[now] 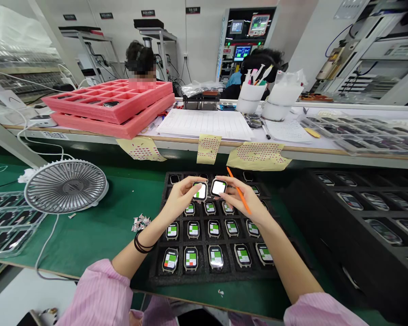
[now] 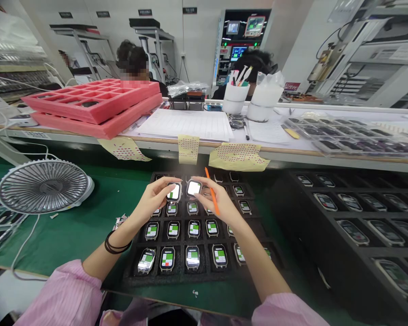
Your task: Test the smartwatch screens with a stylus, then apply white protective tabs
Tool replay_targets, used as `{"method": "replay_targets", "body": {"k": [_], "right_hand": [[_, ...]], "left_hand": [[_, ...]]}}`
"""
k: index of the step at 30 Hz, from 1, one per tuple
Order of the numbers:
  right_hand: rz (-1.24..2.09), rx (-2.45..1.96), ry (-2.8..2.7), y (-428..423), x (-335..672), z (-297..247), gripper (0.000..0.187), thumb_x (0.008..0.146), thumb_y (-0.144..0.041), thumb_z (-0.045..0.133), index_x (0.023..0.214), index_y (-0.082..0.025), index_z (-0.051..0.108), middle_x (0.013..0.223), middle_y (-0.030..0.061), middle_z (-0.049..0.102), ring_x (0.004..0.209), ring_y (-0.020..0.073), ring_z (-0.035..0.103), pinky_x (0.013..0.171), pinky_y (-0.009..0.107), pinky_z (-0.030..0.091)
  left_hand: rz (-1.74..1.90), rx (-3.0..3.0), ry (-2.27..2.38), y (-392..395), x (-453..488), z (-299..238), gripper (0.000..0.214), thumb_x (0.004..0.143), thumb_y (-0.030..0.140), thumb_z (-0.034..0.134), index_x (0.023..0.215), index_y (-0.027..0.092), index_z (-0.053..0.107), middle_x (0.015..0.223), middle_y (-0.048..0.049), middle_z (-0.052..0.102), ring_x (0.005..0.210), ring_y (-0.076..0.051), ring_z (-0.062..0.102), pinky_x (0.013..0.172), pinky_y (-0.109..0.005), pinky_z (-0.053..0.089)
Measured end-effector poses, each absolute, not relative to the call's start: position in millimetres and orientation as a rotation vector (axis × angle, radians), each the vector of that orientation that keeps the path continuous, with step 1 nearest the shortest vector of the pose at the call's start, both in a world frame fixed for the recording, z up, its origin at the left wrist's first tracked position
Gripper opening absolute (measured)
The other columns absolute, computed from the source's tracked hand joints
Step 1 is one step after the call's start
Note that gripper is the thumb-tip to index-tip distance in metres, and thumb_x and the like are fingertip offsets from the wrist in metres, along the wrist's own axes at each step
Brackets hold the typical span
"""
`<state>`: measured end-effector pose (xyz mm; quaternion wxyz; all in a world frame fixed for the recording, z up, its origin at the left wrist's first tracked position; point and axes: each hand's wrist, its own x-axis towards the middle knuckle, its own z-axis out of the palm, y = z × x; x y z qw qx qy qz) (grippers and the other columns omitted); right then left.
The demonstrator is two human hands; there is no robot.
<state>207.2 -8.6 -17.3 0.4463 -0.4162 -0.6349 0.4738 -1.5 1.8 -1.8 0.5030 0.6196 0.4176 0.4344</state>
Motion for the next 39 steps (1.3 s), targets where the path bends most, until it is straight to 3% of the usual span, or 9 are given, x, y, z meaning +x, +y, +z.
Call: {"method": "replay_targets", "body": {"k": [3,8,11,14,20,27,31,34,39], "right_hand": [[1.173,-1.023,-1.535,-7,206,-19,0.039,0.081,-0.034,0.07,0.117,-0.022,0.063,0.099,0.0071,0.066,0.071,0.0168,0.065,0.046,0.024,0.043],[1.145,-1.039,-1.433,-8,207,-19,0.034,0.084,-0.038,0.066,0.114,-0.021,0.066,0.076,0.0002,0.062,0.05,0.0105,0.054,0.049,0.027,0.045],[1.125,-1.045,-1.383,-9,207,-18,0.03,0.086,-0.04,0.064,0.109,-0.021,0.068,0.074,0.0,0.06,0.052,0.012,0.056,0.046,0.026,0.042],[1.12,-1.067,-1.333,-10,204,-16,0.026,0.085,-0.041,0.064,0.102,-0.021,0.07,0.071,0.0005,0.059,0.054,0.0131,0.057,0.042,0.024,0.038],[1.107,-1.151,-1.288,-12,198,-11,0.026,0.078,-0.044,0.072,0.088,-0.021,0.07,0.063,-0.002,0.05,0.052,0.0107,0.046,0.043,0.023,0.046],[1.143,-1.047,-1.482,-8,201,-18,0.033,0.077,-0.037,0.072,0.105,-0.022,0.066,0.093,0.0056,0.066,0.067,0.0157,0.062,0.052,0.027,0.053],[1.158,-1.051,-1.547,-7,205,-20,0.04,0.078,-0.032,0.072,0.115,-0.023,0.062,0.107,0.0085,0.066,0.078,0.0188,0.066,0.054,0.027,0.052],[1.171,-1.035,-1.56,-5,208,-22,0.043,0.08,-0.032,0.07,0.12,-0.023,0.06,0.102,0.0078,0.066,0.08,0.0194,0.066,0.053,0.025,0.048],[1.188,-1.038,-1.478,-5,208,-21,0.037,0.084,-0.038,0.066,0.118,-0.022,0.062,0.077,0.0008,0.059,0.054,0.0114,0.051,0.046,0.025,0.041]], "left_hand": [[1.052,1.52,1.0,2,-1,-2,0.03,0.087,0.041,0.06,0.102,0.016,0.069,0.075,-0.0028,0.065,0.06,-0.011,0.055,0.048,-0.022,0.039],[0.998,1.605,0.945,1,-1,-3,0.037,0.083,0.037,0.065,0.115,0.017,0.063,0.099,-0.0073,0.07,0.08,-0.017,0.063,0.059,-0.024,0.048],[0.968,1.651,0.902,2,-1,-5,0.043,0.081,0.034,0.068,0.119,0.018,0.06,0.115,-0.0096,0.068,0.093,-0.019,0.065,0.069,-0.026,0.052],[0.977,1.667,0.91,3,-1,-7,0.042,0.079,0.032,0.07,0.118,0.017,0.06,0.116,-0.01,0.068,0.098,-0.02,0.065,0.075,-0.027,0.052],[1.057,1.596,1.01,3,1,-7,0.031,0.082,0.039,0.067,0.101,0.015,0.068,0.097,-0.0083,0.071,0.081,-0.017,0.064,0.063,-0.024,0.052],[1.011,1.438,1.057,4,1,-6,0.037,0.082,0.049,0.063,0.095,0.015,0.07,0.082,-0.0045,0.067,0.06,-0.011,0.055,0.043,-0.018,0.044],[0.994,1.463,0.943,5,1,-9,0.038,0.083,0.041,0.064,0.112,0.016,0.065,0.093,-0.0059,0.066,0.068,-0.011,0.058,0.052,-0.019,0.05],[0.935,1.487,0.89,5,-1,-8,0.05,0.085,0.035,0.063,0.13,0.018,0.054,0.104,-0.0087,0.064,0.076,-0.014,0.062,0.048,-0.018,0.047],[0.883,1.503,0.785,4,-3,-6,0.058,0.087,0.028,0.06,0.142,0.023,0.042,0.116,-0.0103,0.058,0.092,-0.019,0.064,0.058,-0.021,0.052]]}}
